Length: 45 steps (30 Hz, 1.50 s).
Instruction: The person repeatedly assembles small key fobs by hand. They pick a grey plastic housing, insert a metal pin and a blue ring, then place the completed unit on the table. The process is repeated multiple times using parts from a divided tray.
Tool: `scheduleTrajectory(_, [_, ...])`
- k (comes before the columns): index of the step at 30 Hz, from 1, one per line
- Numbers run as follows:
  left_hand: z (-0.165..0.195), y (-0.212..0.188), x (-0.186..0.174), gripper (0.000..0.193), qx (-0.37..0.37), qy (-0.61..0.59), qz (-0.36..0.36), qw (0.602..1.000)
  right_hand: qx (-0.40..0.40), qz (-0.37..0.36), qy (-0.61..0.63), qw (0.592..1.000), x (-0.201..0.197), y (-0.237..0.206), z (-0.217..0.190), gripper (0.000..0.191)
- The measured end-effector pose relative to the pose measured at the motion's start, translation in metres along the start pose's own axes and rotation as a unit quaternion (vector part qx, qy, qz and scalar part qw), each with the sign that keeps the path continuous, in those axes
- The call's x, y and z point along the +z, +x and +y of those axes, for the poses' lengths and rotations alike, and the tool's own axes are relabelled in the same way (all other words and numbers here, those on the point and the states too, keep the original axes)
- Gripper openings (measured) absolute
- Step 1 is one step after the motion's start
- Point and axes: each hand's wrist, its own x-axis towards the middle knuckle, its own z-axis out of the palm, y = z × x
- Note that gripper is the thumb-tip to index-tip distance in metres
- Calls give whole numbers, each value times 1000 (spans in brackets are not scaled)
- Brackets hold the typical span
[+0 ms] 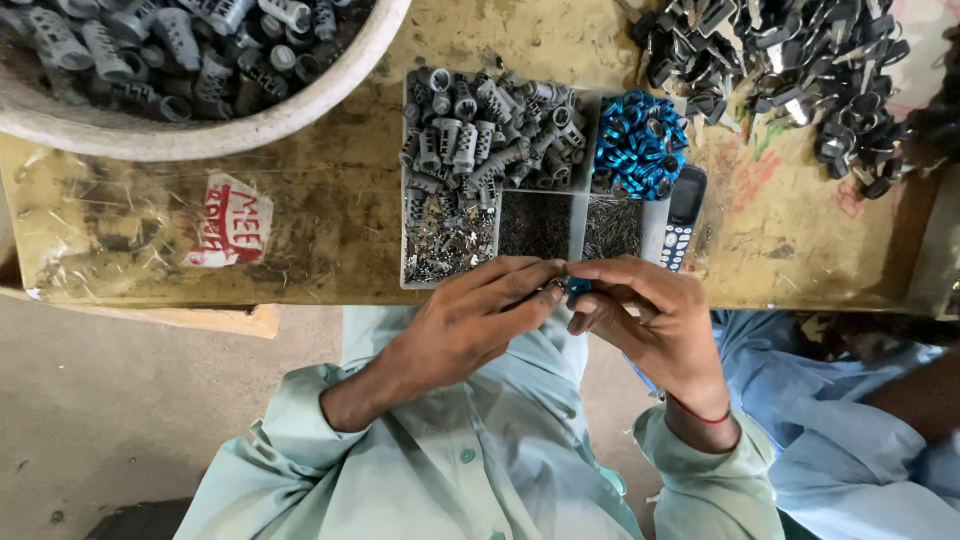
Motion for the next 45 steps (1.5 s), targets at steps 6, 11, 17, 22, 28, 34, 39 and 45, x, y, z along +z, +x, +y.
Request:
scheduleTrajectory(6, [2, 1, -8, 27, 21, 49, -13, 999, -23, -14, 98, 995, -2, 1, 0, 27])
scheduleTrajectory(11, [4, 2, -8, 26, 40, 59, -23, 997, 23, -16, 209, 978, 1, 3, 4, 18])
scheduleTrajectory(17, [2, -1, -11, 24, 47, 78, -35, 995, 10, -39, 163, 986, -3, 4, 7, 19])
scheduleTrajectory(22, [0, -2, -8, 28, 68, 94, -49, 992, 21, -67, 137, 988, -5, 12, 9, 21])
scheduleTrajectory(28, [3, 2, 1, 59, 16, -26, 17, 999, 62, -184, 172, 966, -11, 24, 10, 51])
scheduleTrajectory(34, [12, -1, 16, 38, -100, -139, 59, 983, 52, -149, 300, 941, 5, 17, 2, 44])
scheduleTrajectory(39, [-2, 2, 10, 35, -98, -113, 74, 986, -19, 127, -254, 959, -69, 44, 1, 32])
scheduleTrajectory(45, [-14, 12, 9, 37, -114, -123, 73, 983, -164, 209, -562, 784, -137, 91, 52, 21])
